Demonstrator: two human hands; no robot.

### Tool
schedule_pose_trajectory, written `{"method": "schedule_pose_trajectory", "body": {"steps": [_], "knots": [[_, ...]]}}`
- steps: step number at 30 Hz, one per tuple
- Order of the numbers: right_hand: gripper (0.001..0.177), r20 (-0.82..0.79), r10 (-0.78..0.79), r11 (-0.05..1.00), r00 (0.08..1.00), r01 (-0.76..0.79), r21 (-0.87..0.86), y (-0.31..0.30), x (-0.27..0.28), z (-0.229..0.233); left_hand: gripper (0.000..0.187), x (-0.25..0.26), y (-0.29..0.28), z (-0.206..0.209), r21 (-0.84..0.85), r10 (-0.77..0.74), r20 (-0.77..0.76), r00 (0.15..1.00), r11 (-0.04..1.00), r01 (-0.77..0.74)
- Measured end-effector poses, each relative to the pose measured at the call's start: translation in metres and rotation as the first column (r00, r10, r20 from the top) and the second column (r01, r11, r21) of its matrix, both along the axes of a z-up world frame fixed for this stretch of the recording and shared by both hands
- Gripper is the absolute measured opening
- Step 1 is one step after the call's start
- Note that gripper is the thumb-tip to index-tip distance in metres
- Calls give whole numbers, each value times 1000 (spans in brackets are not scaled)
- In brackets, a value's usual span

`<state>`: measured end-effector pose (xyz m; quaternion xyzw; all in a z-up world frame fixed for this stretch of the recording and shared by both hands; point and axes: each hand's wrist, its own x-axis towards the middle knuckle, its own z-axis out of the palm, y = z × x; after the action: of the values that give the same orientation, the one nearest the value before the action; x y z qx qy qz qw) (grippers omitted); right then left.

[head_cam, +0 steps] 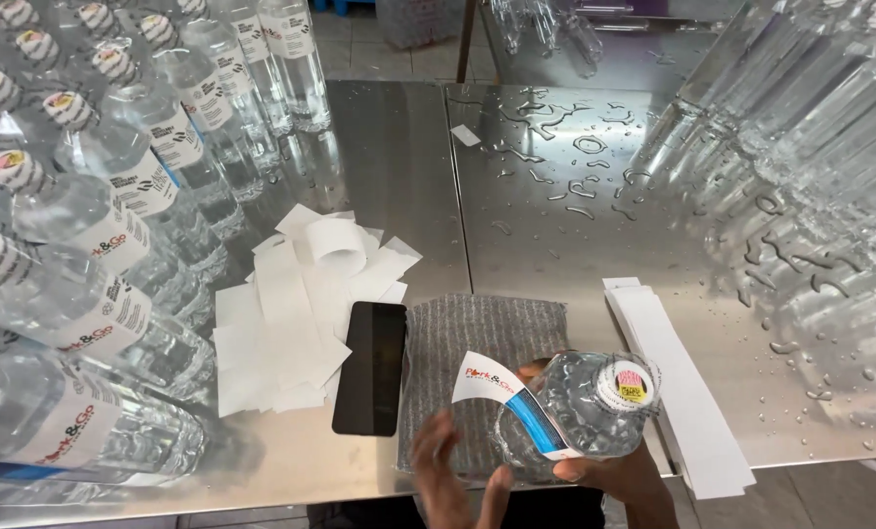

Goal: Manually applying adhesive labels to clear plastic water bottles at a workstation.

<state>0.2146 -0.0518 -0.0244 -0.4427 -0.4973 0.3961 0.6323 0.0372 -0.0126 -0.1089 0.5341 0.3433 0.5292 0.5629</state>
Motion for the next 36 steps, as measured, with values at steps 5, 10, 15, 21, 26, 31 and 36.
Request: {"method": "schedule_pose_trajectory", "body": {"steps": [5,10,15,21,26,31,36], "knots": [[79,239,-289,717,927,376,-588,-31,16,-82,33,-28,-17,58,535,-105,67,992,843,53],[88,-770,444,876,458,-403,265,-18,10,-117,73,-3,-47,82,386,-73,-165,984,913,132],[67,-350,-226,962,909,264,66,-59,-128,-66,79,20,-21,88,-352,-59,-55,997,935,36],[55,187,-747,663,639,736,136,-31,-108,-43,46,20,-62,95,-365,36,837,546,781,508],[37,62,-321,937,945,326,-125,-26,-15,-210,65,-47,-34,63,384,-124,278,953,923,9],[31,401,-579,791,710,370,486,-46,-99,-37,58,-81,-16,137,398,-464,-38,885,805,439],[33,487,-576,799,657,325,506,-48,-95,-40,44,-95,7,160,312,-680,-110,725,669,675]]}}
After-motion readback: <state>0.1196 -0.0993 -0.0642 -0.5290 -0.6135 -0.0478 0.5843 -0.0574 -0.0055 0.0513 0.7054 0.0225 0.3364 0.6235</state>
